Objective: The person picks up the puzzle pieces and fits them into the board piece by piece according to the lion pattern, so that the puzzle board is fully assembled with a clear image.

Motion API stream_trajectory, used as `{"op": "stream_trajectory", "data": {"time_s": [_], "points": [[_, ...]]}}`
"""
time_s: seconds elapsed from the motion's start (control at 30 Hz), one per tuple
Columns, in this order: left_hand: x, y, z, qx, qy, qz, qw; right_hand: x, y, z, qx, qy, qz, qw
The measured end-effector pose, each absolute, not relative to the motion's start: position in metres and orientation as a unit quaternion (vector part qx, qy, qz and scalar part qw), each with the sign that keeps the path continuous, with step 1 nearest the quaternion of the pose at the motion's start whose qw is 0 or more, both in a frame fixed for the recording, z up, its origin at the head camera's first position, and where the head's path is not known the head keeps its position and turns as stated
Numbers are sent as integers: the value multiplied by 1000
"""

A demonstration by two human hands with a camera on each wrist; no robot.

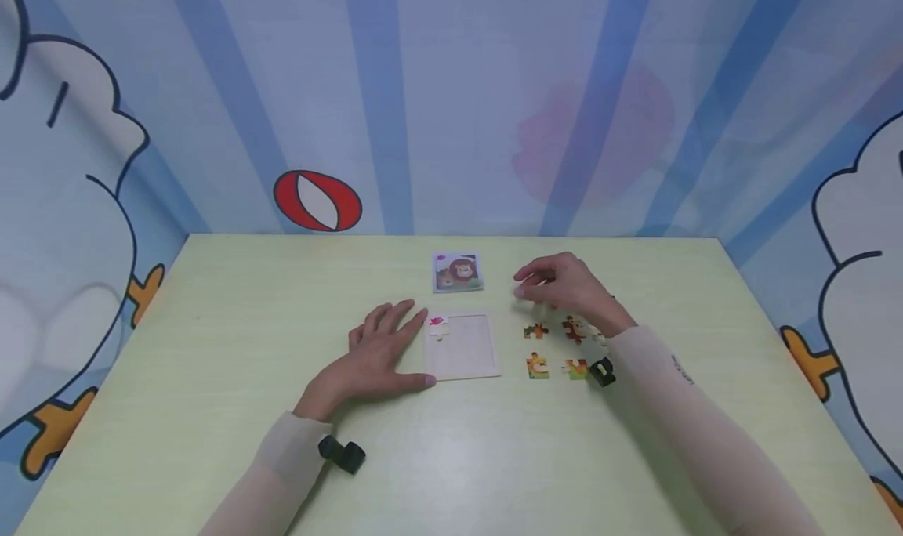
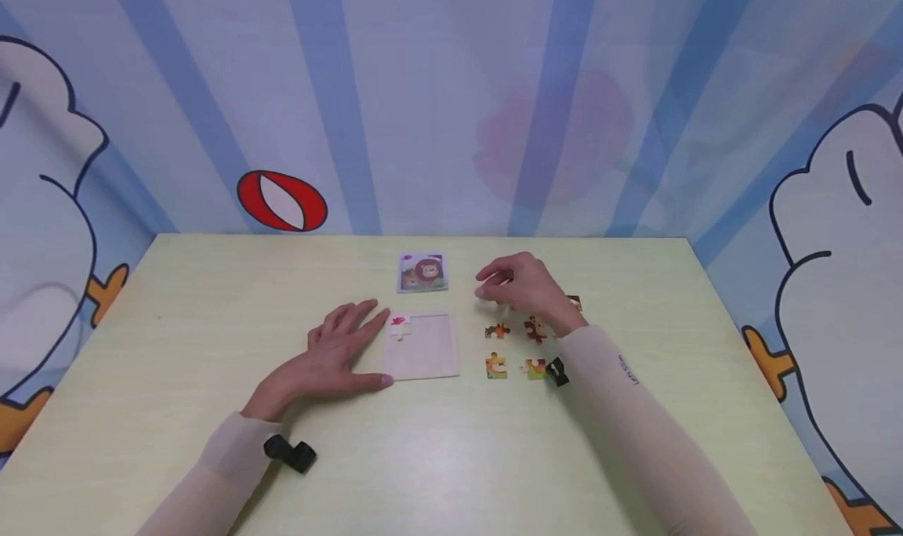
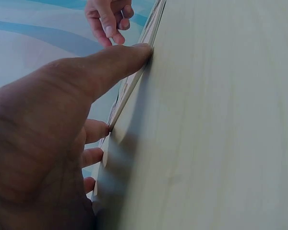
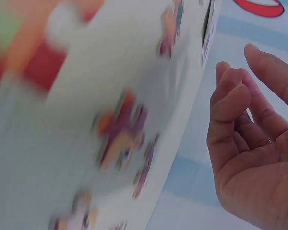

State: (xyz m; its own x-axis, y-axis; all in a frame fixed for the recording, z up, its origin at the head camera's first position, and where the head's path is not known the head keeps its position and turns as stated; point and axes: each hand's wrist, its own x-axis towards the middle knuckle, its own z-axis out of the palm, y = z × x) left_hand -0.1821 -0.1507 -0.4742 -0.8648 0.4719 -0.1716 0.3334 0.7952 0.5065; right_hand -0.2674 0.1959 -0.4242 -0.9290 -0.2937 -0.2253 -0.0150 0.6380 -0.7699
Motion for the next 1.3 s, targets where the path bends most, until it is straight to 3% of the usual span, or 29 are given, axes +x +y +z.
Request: {"op": "stream_trajectory", "data": {"time_s": [0.8,1.3], "points": [[-182,-148,-472,208,939,227,151,-257,263,-427,-53,909,-381,161],[-180,-149,-474,207,939,229,150,-265,279,-435,-62,934,-325,139]]}}
